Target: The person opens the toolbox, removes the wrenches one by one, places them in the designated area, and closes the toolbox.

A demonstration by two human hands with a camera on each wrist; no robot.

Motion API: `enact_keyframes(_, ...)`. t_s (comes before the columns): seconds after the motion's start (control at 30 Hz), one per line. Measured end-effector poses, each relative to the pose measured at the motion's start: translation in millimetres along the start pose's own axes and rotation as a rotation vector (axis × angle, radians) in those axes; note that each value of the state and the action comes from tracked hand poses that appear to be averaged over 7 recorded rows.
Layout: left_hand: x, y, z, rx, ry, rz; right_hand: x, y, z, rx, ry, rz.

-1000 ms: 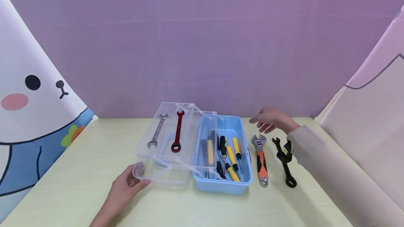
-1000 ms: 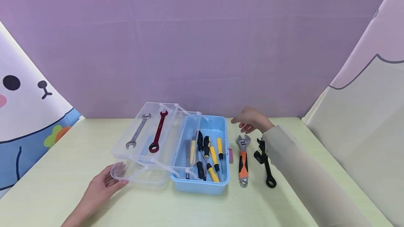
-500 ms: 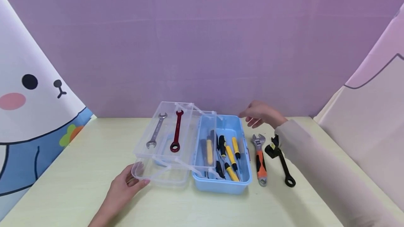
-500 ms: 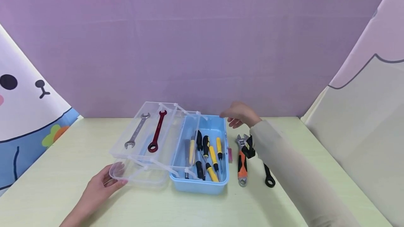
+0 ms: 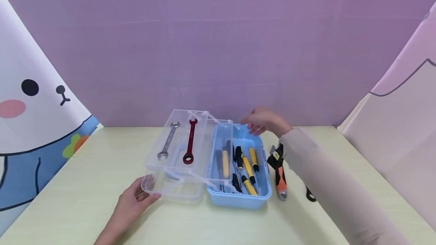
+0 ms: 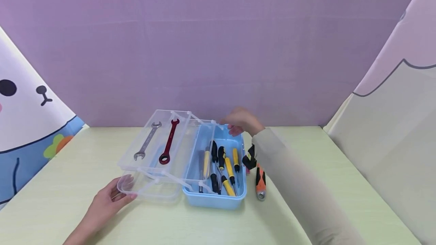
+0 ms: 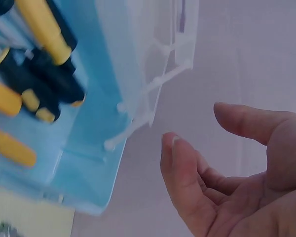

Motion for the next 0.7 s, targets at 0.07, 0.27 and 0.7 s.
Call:
enact_keyframes(0.07, -0.2, 0.1, -1.0, 0.001, -0.005, 0.0, -4.5, -2.1, 5.6, -0.001, -0.018, -0.008)
enact_keyframes(0.27, 0.5, -0.1, -0.8, 0.007, -0.008, 0.006, -16.7, -6.9, 27.0, 0.018, -0.051, 0.0)
enact_keyframes(0.7, 0.6, 0.2, -1.2, 0.006, -0.007, 0.013, -42.6, -12.1, 50.7, -0.01, -0.086, -0.003)
Point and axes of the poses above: each hand's wrist, its own y-axis away from the middle knuckle, its own z-axis out of the palm, x = y × z, the point moved 2 cm from there along -y, towards the middle knuckle, and after that the axes turned 10 degrees about -y, right-handed, at the moved point
